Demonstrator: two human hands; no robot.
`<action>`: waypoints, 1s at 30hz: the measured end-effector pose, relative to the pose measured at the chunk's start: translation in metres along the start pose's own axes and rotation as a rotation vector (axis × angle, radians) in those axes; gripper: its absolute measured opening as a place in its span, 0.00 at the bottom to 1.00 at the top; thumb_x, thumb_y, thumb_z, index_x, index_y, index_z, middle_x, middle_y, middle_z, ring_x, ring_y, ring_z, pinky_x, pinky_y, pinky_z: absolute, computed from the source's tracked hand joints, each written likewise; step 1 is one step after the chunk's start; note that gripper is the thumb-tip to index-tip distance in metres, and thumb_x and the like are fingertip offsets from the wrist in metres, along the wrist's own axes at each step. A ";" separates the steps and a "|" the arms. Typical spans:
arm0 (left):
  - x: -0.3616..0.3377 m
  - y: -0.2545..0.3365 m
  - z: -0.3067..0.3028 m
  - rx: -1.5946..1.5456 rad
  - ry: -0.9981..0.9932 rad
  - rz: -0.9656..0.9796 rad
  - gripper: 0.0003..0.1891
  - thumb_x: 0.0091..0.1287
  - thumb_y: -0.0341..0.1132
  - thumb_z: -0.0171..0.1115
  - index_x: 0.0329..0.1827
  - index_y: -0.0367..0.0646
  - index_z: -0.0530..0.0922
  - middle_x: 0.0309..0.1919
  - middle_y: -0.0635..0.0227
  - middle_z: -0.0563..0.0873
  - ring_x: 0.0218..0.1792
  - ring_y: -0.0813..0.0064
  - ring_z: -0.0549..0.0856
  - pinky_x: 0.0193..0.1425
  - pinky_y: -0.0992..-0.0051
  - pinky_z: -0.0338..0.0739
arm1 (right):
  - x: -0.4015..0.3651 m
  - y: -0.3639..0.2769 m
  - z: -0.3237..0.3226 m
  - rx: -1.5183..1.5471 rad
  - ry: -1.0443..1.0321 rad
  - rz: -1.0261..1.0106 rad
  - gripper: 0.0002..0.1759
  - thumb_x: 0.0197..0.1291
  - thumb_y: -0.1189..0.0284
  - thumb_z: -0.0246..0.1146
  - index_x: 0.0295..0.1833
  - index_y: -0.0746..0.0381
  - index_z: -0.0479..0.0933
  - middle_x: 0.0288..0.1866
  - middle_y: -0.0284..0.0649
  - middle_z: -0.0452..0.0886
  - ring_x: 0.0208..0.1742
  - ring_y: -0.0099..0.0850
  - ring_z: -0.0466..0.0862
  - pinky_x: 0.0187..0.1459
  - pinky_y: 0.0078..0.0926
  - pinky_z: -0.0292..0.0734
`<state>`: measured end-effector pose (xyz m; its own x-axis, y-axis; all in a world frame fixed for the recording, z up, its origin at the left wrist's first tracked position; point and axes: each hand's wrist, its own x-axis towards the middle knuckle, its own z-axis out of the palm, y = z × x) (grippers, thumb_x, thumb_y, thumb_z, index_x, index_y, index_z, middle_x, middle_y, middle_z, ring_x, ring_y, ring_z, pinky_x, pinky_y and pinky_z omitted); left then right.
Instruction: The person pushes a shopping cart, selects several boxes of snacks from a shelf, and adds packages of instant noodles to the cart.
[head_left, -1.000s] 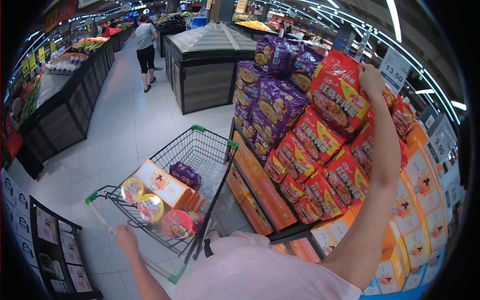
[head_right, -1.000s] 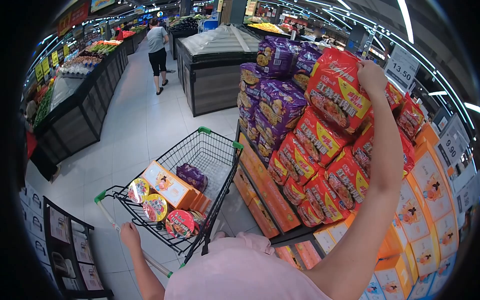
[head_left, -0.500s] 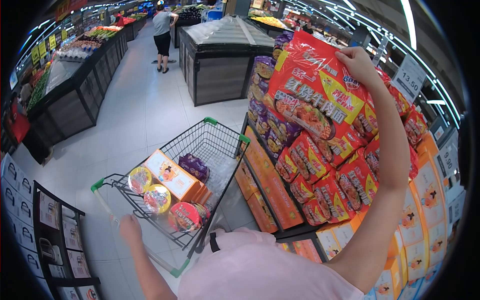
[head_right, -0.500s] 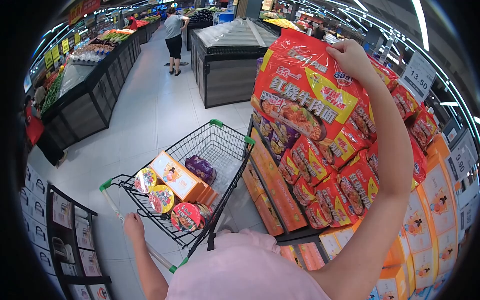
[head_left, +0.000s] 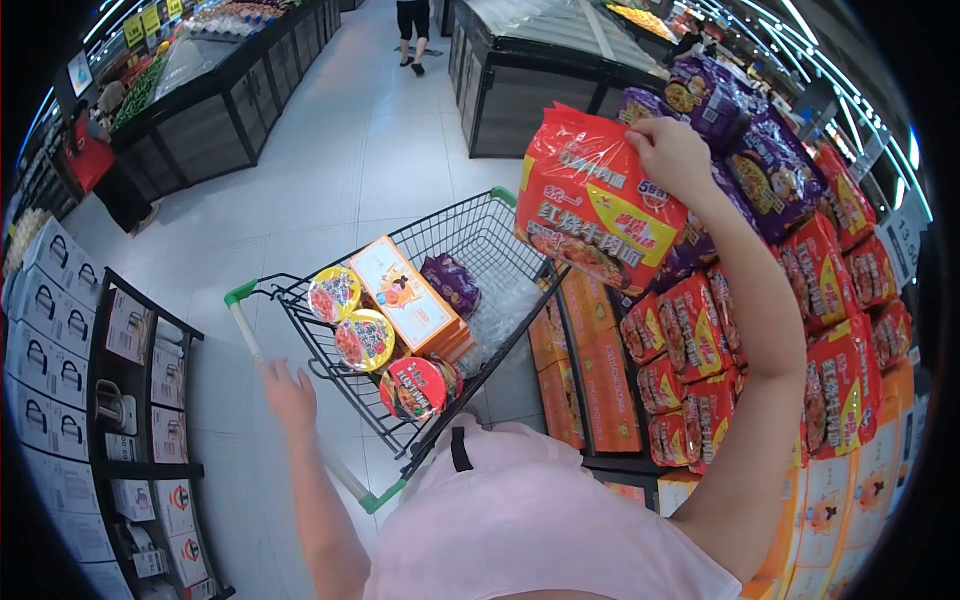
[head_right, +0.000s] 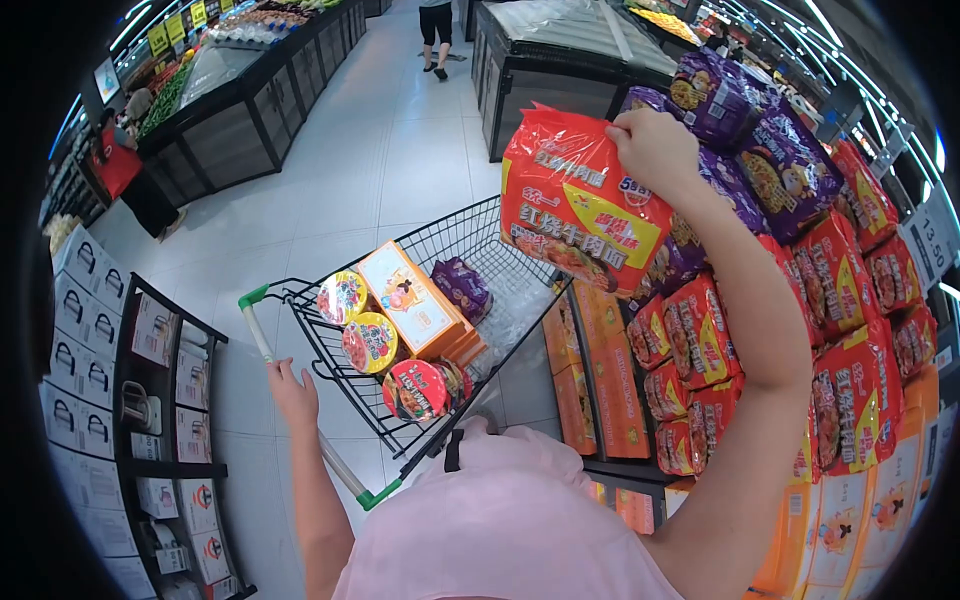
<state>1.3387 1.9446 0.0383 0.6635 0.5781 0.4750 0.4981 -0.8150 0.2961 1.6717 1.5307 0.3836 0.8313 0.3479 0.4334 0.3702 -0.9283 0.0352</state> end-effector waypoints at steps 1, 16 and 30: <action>-0.001 0.000 0.003 0.079 0.044 -0.024 0.22 0.58 0.31 0.64 0.55 0.35 0.71 0.52 0.48 0.76 0.52 0.49 0.77 0.55 0.58 0.73 | 0.003 -0.007 0.020 0.010 -0.007 -0.014 0.13 0.61 0.60 0.59 0.41 0.53 0.85 0.36 0.43 0.85 0.40 0.44 0.85 0.41 0.41 0.80; 0.003 -0.009 0.021 0.096 -0.193 -0.464 0.43 0.55 0.30 0.67 0.72 0.37 0.53 0.65 0.47 0.68 0.63 0.48 0.73 0.64 0.60 0.70 | -0.021 -0.007 0.449 0.185 -0.483 0.194 0.11 0.60 0.63 0.59 0.38 0.57 0.84 0.36 0.46 0.85 0.40 0.45 0.86 0.42 0.43 0.80; 0.023 0.024 0.014 0.172 -0.324 -0.677 0.45 0.53 0.29 0.68 0.74 0.39 0.52 0.68 0.51 0.67 0.50 0.54 0.81 0.50 0.66 0.78 | -0.039 -0.017 0.626 0.182 -0.629 0.343 0.13 0.62 0.67 0.55 0.37 0.61 0.83 0.37 0.47 0.86 0.42 0.45 0.86 0.44 0.46 0.80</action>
<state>1.3739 1.9392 0.0443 0.2999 0.9532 -0.0382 0.9161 -0.2766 0.2904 1.8928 1.6147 -0.1971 0.9730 0.1021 -0.2071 0.0640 -0.9810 -0.1830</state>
